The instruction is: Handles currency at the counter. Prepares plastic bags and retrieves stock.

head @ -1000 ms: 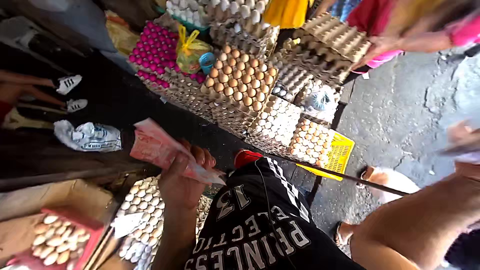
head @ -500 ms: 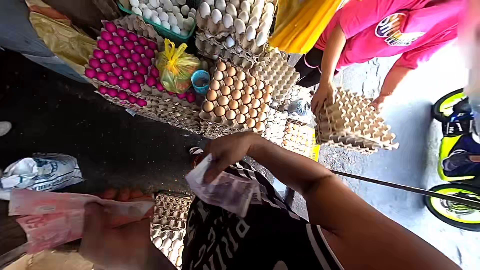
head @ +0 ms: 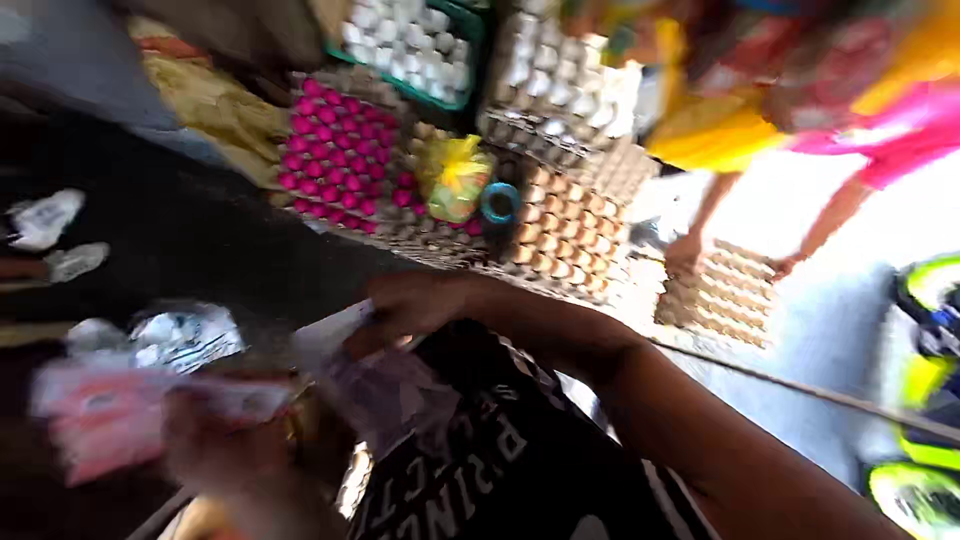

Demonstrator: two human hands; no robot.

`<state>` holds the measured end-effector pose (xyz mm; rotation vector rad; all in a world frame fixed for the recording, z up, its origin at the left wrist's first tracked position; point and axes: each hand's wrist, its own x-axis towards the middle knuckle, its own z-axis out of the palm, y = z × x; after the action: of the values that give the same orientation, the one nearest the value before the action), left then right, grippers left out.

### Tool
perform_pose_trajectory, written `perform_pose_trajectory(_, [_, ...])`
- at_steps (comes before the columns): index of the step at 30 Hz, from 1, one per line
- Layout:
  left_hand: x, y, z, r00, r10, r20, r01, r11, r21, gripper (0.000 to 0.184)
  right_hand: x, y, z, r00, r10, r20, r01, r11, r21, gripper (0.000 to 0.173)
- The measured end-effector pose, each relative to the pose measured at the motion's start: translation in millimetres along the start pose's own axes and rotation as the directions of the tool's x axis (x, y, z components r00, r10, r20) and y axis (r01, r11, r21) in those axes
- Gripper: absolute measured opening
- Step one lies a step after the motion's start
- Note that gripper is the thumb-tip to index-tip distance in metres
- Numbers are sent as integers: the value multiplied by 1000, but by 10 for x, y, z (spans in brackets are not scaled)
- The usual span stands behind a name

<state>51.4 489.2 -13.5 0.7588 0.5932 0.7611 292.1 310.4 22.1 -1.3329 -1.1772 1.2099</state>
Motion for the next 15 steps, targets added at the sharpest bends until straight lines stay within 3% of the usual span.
perform_pose_trajectory(3, [614, 136, -152, 989, -43, -139, 61, 990, 124, 19, 585, 139, 13, 986, 97, -134, -84, 991, 101, 20])
perform_pose_trajectory(5, [1078, 265, -436, 965, -15, -260, 97, 947, 305, 28, 1134, 164, 91, 948, 218, -232, -159, 955, 250, 24])
perform_pose_trajectory(9, [2088, 694, -916, 958, 108, -265, 43, 862, 505, 46, 2257, 69, 236, 840, 349, -415, -133, 874, 467, 28])
perform_pose_trajectory(12, [2769, 1036, -1185, 963, 74, -260, 68, 864, 499, 51, 2969, -181, 245, 792, 359, -493, -69, 856, 513, 24])
perform_pose_trajectory(15, [3290, 1372, -1286, 961, 20, -276, 97, 910, 402, 47, 3564, -353, 208, 816, 309, -489, -28, 865, 501, 20])
